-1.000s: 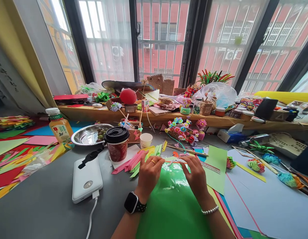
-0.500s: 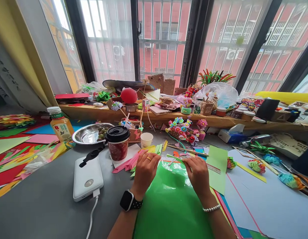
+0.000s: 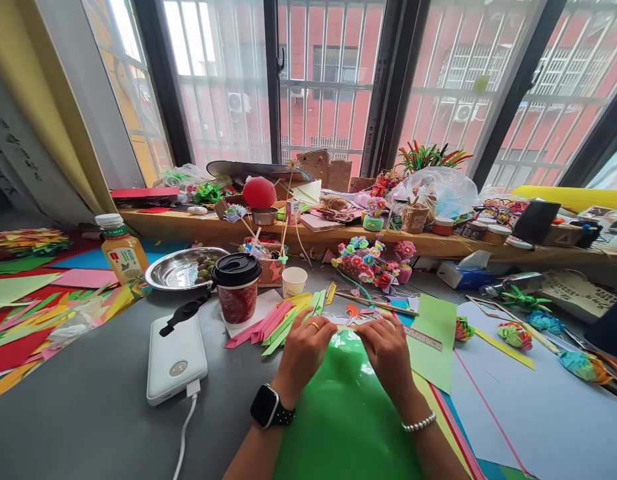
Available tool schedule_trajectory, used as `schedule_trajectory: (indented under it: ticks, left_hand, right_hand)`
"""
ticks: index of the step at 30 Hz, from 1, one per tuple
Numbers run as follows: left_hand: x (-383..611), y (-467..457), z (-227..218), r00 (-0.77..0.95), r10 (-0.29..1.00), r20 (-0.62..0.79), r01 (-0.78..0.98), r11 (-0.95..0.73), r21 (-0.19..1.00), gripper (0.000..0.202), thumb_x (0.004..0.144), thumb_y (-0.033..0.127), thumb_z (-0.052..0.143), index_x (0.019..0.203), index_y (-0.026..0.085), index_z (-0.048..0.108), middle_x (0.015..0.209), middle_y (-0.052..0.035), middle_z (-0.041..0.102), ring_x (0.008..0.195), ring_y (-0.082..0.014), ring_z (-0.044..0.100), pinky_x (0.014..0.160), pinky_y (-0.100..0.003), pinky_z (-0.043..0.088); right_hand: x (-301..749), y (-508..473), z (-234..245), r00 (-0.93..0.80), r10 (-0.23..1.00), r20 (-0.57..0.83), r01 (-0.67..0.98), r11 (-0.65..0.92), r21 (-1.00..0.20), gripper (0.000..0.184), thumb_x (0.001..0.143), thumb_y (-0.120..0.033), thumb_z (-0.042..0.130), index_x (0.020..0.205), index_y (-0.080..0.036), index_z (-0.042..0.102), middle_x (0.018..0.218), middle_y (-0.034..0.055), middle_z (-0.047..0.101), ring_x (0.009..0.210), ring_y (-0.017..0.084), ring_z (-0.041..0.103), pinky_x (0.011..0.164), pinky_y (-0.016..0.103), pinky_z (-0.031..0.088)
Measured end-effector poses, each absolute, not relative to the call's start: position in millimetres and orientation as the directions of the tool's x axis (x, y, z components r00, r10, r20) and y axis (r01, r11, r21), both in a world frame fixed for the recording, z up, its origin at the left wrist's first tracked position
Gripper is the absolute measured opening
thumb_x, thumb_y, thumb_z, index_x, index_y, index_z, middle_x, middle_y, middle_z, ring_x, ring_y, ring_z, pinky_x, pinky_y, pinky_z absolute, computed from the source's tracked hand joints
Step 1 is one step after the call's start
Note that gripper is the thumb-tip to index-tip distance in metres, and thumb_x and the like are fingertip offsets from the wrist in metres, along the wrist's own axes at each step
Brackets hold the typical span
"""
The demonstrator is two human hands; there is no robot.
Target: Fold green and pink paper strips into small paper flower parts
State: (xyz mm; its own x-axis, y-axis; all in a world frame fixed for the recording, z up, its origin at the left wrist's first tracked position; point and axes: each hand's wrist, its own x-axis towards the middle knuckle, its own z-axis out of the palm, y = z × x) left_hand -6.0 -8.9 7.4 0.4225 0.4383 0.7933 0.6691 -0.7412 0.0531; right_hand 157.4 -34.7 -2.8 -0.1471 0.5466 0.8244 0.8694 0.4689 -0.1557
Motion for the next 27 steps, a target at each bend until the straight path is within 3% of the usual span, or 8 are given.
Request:
schedule_trajectory:
  ticks: [5,7,10,13,15,17,20,27]
  left_hand:
    - [-25,-1,13,0.339,0.430,0.837,0.709,-0.701,0.073,0.014,0.079,0.015,0.048,0.076,0.020,0.061,0.072,0.0004,0.065,0.069,-0.0138,0.059,0.086,-0.037,0.039]
    - [-32,2,14,0.257,0.464,0.848,0.732,-0.666,0.142,0.013,0.078,0.017,0.049,0.077,0.020,0.062,0.075,-0.0014,0.066,0.075,-0.0166,0.059,0.086,-0.038,0.039]
    - [-33,4,13,0.058,0.585,0.809,0.663,-0.628,0.407,0.016,0.079,0.024,0.048,0.079,0.019,0.063,0.080,-0.0040,0.065,0.081,-0.0187,0.058,0.080,-0.035,0.043]
    - [-22,1,11,0.024,0.803,0.595,0.422,-0.548,0.722,0.021,0.079,0.031,0.047,0.081,0.018,0.063,0.083,-0.0051,0.066,0.082,-0.0186,0.059,0.077,-0.032,0.044]
    - [-13,-2,10,0.100,0.911,0.400,0.213,-0.412,0.886,0.026,0.077,0.037,0.049,0.083,0.017,0.064,0.083,-0.0053,0.067,0.082,-0.0193,0.060,0.075,-0.031,0.046]
    - [-5,-6,11,0.197,0.943,0.268,0.033,-0.280,0.960,0.029,0.073,0.039,0.054,0.085,0.015,0.063,0.085,-0.0061,0.067,0.082,-0.0200,0.060,0.075,-0.030,0.046]
    - [-1,-10,15,0.266,0.942,0.205,-0.083,-0.189,0.978,0.028,0.069,0.039,0.058,0.081,0.014,0.064,0.082,-0.0056,0.066,0.078,-0.0187,0.060,0.073,-0.029,0.047]
    - [-4,-12,22,0.321,0.942,0.101,-0.034,-0.095,0.995,0.031,0.063,0.043,0.062,0.063,0.012,0.064,0.061,-0.0025,0.062,0.061,-0.0147,0.057,0.062,-0.026,0.047]
  right_hand:
    - [171,-32,-4,-0.055,0.573,0.818,0.873,0.425,-0.239,0.018,0.083,-0.021,0.047,0.075,-0.020,0.062,0.069,0.0016,0.065,0.069,0.017,0.057,0.082,0.036,0.033]
    - [174,-32,-4,0.043,0.578,0.815,0.856,0.400,-0.329,0.018,0.082,-0.026,0.048,0.075,-0.019,0.063,0.071,0.0040,0.066,0.070,0.019,0.057,0.081,0.038,0.035]
    - [172,-33,-4,0.226,0.671,0.706,0.698,0.393,-0.598,0.020,0.076,-0.035,0.053,0.073,-0.018,0.064,0.075,0.0069,0.067,0.074,0.022,0.059,0.074,0.037,0.041]
    - [163,-35,-2,0.290,0.852,0.436,0.371,0.320,-0.872,0.025,0.072,-0.041,0.056,0.070,-0.017,0.063,0.072,0.0068,0.066,0.069,0.022,0.060,0.064,0.032,0.045]
    - [158,-36,0,0.243,0.928,0.284,0.145,0.254,-0.956,0.028,0.069,-0.043,0.059,0.071,-0.015,0.063,0.068,0.0062,0.066,0.065,0.021,0.059,0.060,0.030,0.046]
    - [154,-38,2,0.196,0.960,0.201,-0.006,0.206,-0.979,0.030,0.066,-0.044,0.061,0.072,-0.014,0.064,0.065,0.0051,0.064,0.061,0.019,0.057,0.057,0.028,0.045]
    - [152,-42,7,0.151,0.977,0.152,-0.081,0.165,-0.983,0.029,0.064,-0.044,0.064,0.067,-0.015,0.063,0.060,0.0025,0.060,0.057,0.016,0.054,0.055,0.026,0.042]
    - [152,-44,13,0.081,0.991,0.105,-0.051,0.109,-0.993,0.036,0.064,-0.051,0.060,0.063,-0.015,0.060,0.059,0.0012,0.057,0.057,0.015,0.052,0.053,0.024,0.041]
